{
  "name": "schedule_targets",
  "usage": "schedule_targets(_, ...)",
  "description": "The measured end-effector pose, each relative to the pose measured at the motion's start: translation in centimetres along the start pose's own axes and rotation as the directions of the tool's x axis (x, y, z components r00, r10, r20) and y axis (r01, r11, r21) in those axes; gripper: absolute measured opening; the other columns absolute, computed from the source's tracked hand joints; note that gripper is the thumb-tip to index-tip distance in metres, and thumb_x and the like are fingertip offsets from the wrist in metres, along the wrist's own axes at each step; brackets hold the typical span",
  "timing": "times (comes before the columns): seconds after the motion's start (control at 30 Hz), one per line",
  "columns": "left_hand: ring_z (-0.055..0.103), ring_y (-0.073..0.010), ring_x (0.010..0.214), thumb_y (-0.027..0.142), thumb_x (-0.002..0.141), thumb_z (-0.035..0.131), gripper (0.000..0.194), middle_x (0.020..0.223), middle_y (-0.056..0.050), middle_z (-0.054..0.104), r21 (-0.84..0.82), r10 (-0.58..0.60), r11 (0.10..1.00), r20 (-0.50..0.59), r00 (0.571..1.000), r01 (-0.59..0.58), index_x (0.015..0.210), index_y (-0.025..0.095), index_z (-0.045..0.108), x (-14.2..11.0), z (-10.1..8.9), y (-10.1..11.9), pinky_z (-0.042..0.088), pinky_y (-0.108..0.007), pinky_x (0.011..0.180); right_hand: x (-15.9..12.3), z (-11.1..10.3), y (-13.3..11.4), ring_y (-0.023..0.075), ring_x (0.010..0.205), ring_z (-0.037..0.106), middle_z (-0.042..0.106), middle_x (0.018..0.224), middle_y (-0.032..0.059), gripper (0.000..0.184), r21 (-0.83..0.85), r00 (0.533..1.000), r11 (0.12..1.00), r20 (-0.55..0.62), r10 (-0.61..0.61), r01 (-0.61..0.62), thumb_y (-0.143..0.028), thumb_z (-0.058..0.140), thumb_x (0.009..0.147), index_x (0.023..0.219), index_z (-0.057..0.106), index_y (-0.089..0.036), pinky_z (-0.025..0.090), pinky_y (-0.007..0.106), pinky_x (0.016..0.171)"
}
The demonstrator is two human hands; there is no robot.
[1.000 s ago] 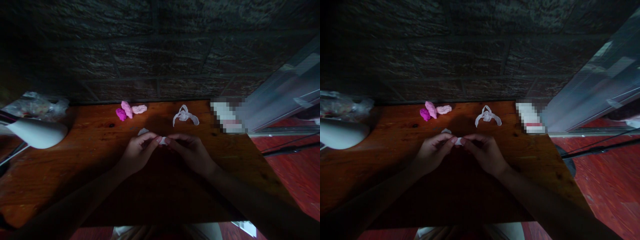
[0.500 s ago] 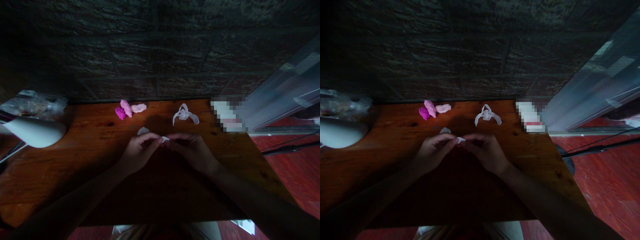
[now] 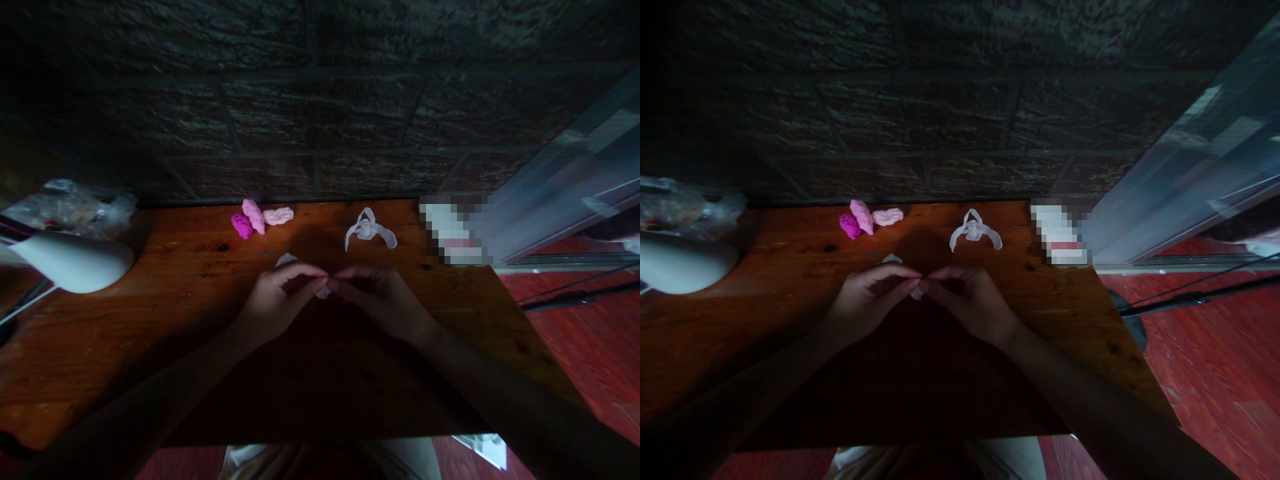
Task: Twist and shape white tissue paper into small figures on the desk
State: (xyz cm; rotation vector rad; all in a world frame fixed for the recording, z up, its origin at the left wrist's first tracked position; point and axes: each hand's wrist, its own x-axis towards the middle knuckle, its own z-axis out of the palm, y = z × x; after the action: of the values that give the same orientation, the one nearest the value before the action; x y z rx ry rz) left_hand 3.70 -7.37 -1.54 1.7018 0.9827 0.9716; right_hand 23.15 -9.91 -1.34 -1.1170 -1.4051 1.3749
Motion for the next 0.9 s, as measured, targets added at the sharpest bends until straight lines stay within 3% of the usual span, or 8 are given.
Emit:
schedule_targets(0.3, 0.075, -0.0164, 0.077, 0.025, 0.084, 0.075, 0.012, 0.087, -0.005, 0.081, -0.145, -0.083, 0.985, 0.090, 0.993, 0.095, 0.092, 0.017, 0.077, 0.18, -0.22, -0.08, 0.062, -0.027, 0.072, -0.03, -0.12, -0.14, 0.0155, 0.079, 0.067, 0.076, 0.083, 0.0024, 0.023, -0.096, 0.996, 0.992, 0.026, -0.081, 0.083, -0.038, 0.066, 0.093, 0.089, 0.077, -0.018, 0.052, 0.029, 0.078)
schedule_targets(0.47, 0.076, -0.0168, 0.082, 0.024, 0.082, 0.077, 0.017, 0.094, -0.005, 0.082, -0.164, -0.105, 0.980, 0.059, 0.993, 0.113, 0.098, 0.018, 0.077, 0.30, -0.18, -0.45, 0.062, -0.027, 0.075, 0.22, 0.04, 0.26, 0.0156, 0.079, 0.067, 0.075, 0.083, 0.0017, 0.028, 0.068, 1.000, 0.998, 0.009, -0.005, 0.004, -0.047, 0.073, 0.086, 0.090, 0.077, -0.020, 0.053, 0.030, 0.078)
schedule_targets(0.63, 0.077, -0.0182, 0.085, 0.023, 0.078, 0.079, 0.030, 0.094, -0.005, 0.082, -0.173, -0.136, 0.974, 0.073, 0.988, 0.147, 0.108, 0.018, 0.073, 0.28, -0.14, -1.05, 0.063, -0.029, 0.079, 0.26, 0.15, 0.53, 0.0156, 0.076, 0.069, 0.076, 0.080, 0.0000, 0.030, 0.262, 0.999, 0.964, -0.027, 0.045, -0.036, -0.042, 0.086, 0.073, 0.094, 0.078, -0.022, 0.056, 0.033, 0.080)
schedule_targets(0.77, 0.077, -0.0174, 0.082, 0.023, 0.080, 0.079, 0.022, 0.092, -0.004, 0.082, -0.207, -0.132, 0.967, 0.091, 0.987, 0.149, 0.101, 0.018, 0.074, 0.24, 0.08, -0.68, 0.062, -0.028, 0.075, 0.07, 0.32, 0.39, 0.0135, 0.070, 0.066, 0.074, 0.074, -0.0009, 0.026, 0.288, 0.994, 0.956, -0.077, 0.075, -0.050, -0.039, 0.085, 0.075, 0.092, 0.078, -0.021, 0.055, 0.031, 0.074)
schedule_targets(0.9, 0.077, -0.0166, 0.078, 0.022, 0.081, 0.076, 0.018, 0.086, -0.003, 0.081, -0.225, -0.123, 0.965, 0.073, 0.990, 0.137, 0.099, 0.017, 0.074, 0.27, 0.20, -0.24, 0.062, -0.027, 0.072, 0.11, 0.44, 0.46, 0.0135, 0.075, 0.069, 0.077, 0.080, -0.0010, 0.026, 0.338, 0.994, 0.940, -0.068, 0.080, -0.053, -0.033, 0.084, 0.076, 0.099, 0.079, -0.022, 0.055, 0.032, 0.080)
